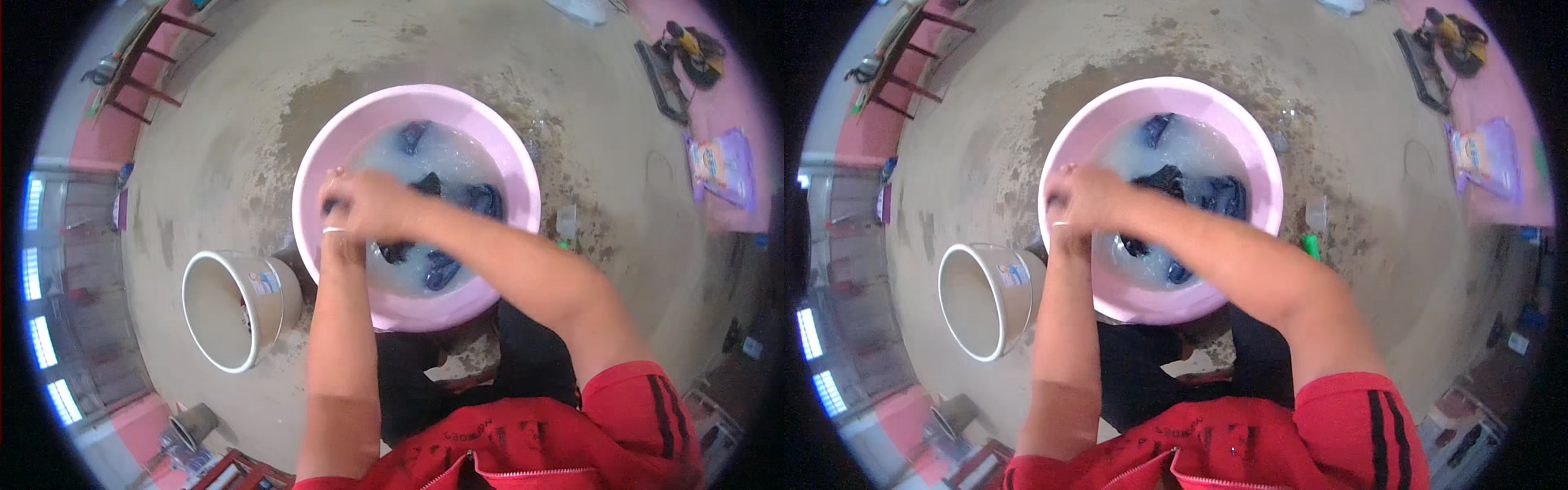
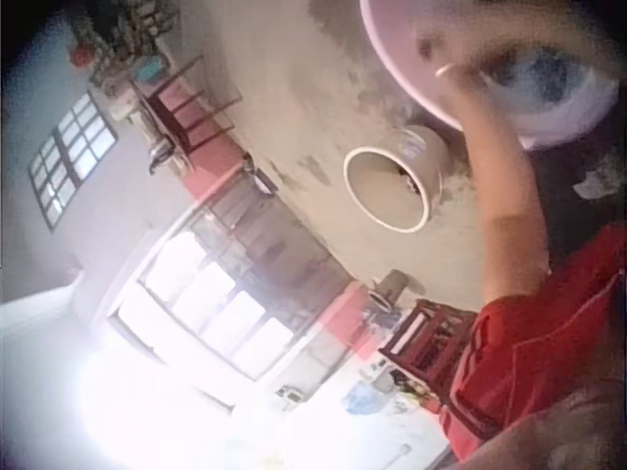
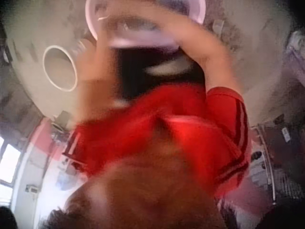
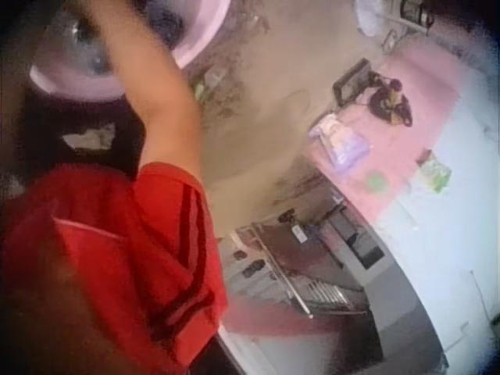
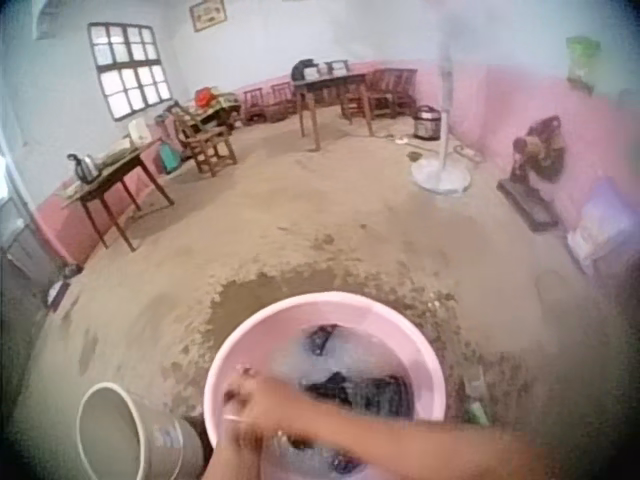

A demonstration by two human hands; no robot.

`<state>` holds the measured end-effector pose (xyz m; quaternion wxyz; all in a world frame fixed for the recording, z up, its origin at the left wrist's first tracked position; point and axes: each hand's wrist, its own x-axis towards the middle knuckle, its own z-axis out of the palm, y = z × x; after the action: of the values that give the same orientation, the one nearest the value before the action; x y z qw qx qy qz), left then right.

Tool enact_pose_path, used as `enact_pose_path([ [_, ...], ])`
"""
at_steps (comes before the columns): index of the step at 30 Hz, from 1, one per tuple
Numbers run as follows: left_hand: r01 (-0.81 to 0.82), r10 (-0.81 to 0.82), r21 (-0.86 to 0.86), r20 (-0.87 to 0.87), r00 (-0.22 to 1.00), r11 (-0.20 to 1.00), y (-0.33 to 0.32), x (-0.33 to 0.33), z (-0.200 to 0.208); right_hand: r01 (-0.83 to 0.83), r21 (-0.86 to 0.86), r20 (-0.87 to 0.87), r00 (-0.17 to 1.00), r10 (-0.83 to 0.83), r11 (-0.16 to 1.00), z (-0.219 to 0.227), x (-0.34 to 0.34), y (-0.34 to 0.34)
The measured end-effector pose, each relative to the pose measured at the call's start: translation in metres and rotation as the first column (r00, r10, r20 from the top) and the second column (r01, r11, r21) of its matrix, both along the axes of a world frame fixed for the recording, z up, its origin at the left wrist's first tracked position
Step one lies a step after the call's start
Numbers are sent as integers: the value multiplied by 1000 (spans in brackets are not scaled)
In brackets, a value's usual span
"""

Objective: The person washes clothes by lifting a garment from a basin of water, applying a bar of soap to it, and scrubbing the fabric by hand.

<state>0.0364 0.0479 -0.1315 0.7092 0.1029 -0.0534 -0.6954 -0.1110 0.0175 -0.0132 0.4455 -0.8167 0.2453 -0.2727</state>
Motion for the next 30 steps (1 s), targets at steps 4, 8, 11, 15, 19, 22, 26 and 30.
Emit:
enact_pose_path([
  [4, 4, -24, 258, 72, 997, 966, -24, -54, 25, 267, -82, -116, 954, -276, 960, -9, -5, -18],
  [8, -197, -32, 529, 393, 919, 825, -36, -120, 90, 490, -83, -152, 854, -497, 868, -38, -38, -70],
  [11, 13, -47, 86, 410, 911, 996, -12, -30, 23, 229, -62, 98, 970, -222, 972, -6, 6, -6],
  [15, -6, -170, 462, 338, 926, 887, -31, -107, 90, 449, -44, -177, 876, -449, 892, -37, -37, -55],
  [19, 28, -297, 452, 536, 791, 892, -14, -75, 98, 169, 293, -154, 980, -128, 941, -57, -47, -97],
  [22, 29, -237, 368, 534, 812, 929, -6, -31, 97, -97, 350, -276, 940, 202, 932, -52, -69, -84],
  [26, -177, -20, 350, 494, 870, 920, -8, -45, 97, 120, 296, -392, 920, 6, 948, -97, -96, -104],
  [30, -320, 106, 507, 406, 908, 800, -15, -36, 57, 78, 527, 364, 879, -308, 846, -74, -45, -89],
])
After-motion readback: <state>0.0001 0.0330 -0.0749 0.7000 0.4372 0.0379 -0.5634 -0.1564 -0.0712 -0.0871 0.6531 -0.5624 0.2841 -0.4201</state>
